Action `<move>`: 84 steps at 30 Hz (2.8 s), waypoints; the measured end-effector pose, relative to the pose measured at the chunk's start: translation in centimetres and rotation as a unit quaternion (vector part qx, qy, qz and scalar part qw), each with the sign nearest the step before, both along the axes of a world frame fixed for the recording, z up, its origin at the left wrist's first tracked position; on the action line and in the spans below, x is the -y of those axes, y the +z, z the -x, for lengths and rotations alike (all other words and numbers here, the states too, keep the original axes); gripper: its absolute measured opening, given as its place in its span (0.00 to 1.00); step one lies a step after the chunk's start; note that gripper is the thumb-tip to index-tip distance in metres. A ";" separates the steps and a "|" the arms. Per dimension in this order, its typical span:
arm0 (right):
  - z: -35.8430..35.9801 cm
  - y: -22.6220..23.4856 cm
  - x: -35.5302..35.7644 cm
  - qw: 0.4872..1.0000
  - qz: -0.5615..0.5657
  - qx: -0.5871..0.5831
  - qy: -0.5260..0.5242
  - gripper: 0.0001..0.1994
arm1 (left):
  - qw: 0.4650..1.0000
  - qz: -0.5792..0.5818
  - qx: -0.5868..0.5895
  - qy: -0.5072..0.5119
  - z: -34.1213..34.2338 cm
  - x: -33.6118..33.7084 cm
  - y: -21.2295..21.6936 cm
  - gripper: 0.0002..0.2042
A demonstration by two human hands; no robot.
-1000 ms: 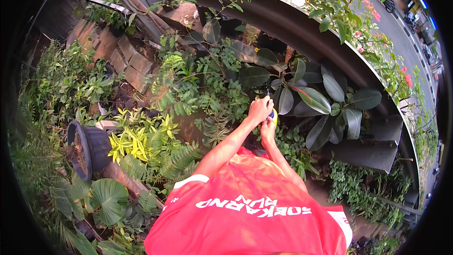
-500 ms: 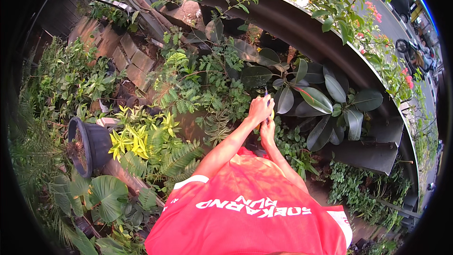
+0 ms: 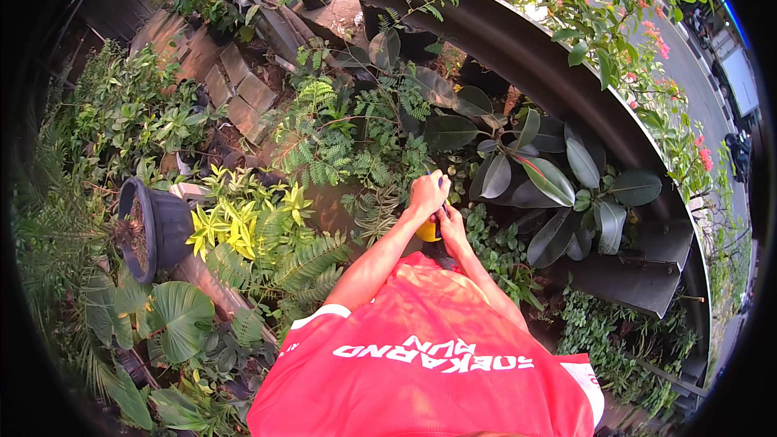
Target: The person uses a yellow spray bottle to water various potted plants in a garden area. They move between different plants, spraying water onto leaves and soil, and occasionally repositioning the bottle to reach different areas.
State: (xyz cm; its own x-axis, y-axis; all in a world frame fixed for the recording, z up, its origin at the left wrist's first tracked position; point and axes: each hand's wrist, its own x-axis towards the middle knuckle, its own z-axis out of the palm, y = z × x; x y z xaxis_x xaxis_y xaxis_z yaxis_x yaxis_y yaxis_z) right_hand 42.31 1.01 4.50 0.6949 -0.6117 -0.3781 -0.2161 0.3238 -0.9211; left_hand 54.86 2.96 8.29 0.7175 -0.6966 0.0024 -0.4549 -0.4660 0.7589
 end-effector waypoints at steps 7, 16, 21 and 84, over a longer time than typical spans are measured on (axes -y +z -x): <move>-1.1 3.0 -1.1 0.995 0.083 0.054 0.031 0.11 | 0.994 0.070 0.056 0.064 -0.2 -2.2 3.2 0.13; 0.8 -1.1 -1.6 0.990 0.062 0.002 0.124 0.11 | 0.994 0.000 0.009 0.106 1.4 -4.9 0.4 0.14; 2.4 -1.2 -2.4 0.983 0.014 -0.054 0.172 0.09 | 0.987 -0.041 -0.062 0.146 3.3 -6.5 -2.0 0.15; -6.4 5.0 -15.5 0.979 0.014 0.021 0.200 0.09 | 0.964 0.200 0.131 0.117 -6.9 -19.7 15.8 0.12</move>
State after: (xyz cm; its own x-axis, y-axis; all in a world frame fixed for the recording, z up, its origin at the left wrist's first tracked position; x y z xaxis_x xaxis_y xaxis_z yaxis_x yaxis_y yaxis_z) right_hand 48.75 16.51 9.49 0.8957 -0.2968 -0.3311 -0.2825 0.1952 -0.9392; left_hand 61.77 22.62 24.08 0.7924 -0.4217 0.4408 -0.5744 -0.2722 0.7720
